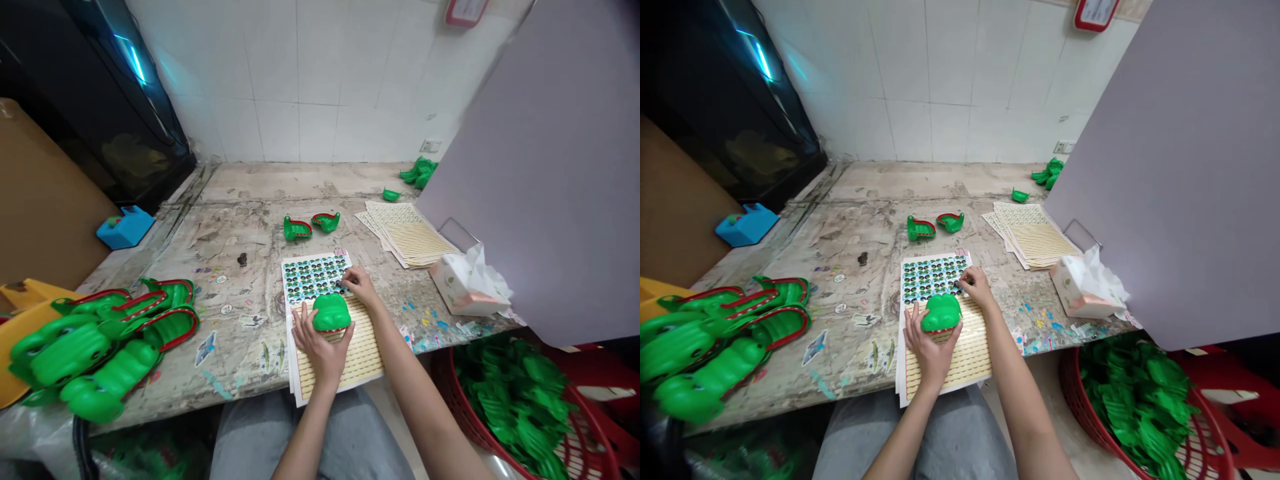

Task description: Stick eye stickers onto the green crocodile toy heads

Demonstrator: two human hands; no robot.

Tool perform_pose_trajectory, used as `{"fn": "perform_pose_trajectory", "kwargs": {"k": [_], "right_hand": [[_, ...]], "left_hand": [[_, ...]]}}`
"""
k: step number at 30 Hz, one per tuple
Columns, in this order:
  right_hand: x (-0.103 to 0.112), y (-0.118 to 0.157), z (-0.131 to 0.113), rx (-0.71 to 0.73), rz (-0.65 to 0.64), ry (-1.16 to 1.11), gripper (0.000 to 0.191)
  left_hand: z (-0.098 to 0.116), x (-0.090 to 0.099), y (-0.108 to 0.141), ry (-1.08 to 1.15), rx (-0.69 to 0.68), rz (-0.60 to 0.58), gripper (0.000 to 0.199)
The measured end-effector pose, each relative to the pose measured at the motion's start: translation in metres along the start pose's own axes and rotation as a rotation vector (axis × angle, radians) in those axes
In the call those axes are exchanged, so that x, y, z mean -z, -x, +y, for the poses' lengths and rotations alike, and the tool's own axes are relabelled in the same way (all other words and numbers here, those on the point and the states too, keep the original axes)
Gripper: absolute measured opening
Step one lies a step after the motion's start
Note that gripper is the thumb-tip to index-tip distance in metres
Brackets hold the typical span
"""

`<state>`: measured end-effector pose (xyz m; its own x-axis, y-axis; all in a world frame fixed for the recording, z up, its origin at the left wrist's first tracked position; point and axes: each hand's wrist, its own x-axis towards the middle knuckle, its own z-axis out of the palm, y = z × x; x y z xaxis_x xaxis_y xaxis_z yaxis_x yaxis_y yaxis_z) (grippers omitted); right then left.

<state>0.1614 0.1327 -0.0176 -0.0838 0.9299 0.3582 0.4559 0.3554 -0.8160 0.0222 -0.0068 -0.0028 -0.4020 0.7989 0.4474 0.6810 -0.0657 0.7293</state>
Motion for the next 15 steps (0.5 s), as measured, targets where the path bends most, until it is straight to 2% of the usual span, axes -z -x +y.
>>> {"fn": "perform_pose_trajectory", "kwargs": {"k": [4, 7, 11, 15], "right_hand": [[0.000, 0.002, 0.003, -0.120, 0.087, -0.168, 0.014], [0.000, 0.003, 0.003, -0.065, 0.138, -0.047, 0.011], [0.000, 0.003, -0.003, 0.071, 0.081, 0.174, 0.009], [-0.001, 0.003, -0.008, 0.095, 0.003, 0.255, 0.010]], "left_hand": [[0.000, 0.000, 0.000, -0.016, 0.000, -0.012, 0.068], [-0.001, -0.002, 0.001, -0.042, -0.005, -0.029, 0.071], [-0.002, -0.003, 0.001, -0.059, -0.012, -0.039, 0.072], [-0.002, -0.003, 0.001, -0.076, -0.017, -0.046, 0.071]]}}
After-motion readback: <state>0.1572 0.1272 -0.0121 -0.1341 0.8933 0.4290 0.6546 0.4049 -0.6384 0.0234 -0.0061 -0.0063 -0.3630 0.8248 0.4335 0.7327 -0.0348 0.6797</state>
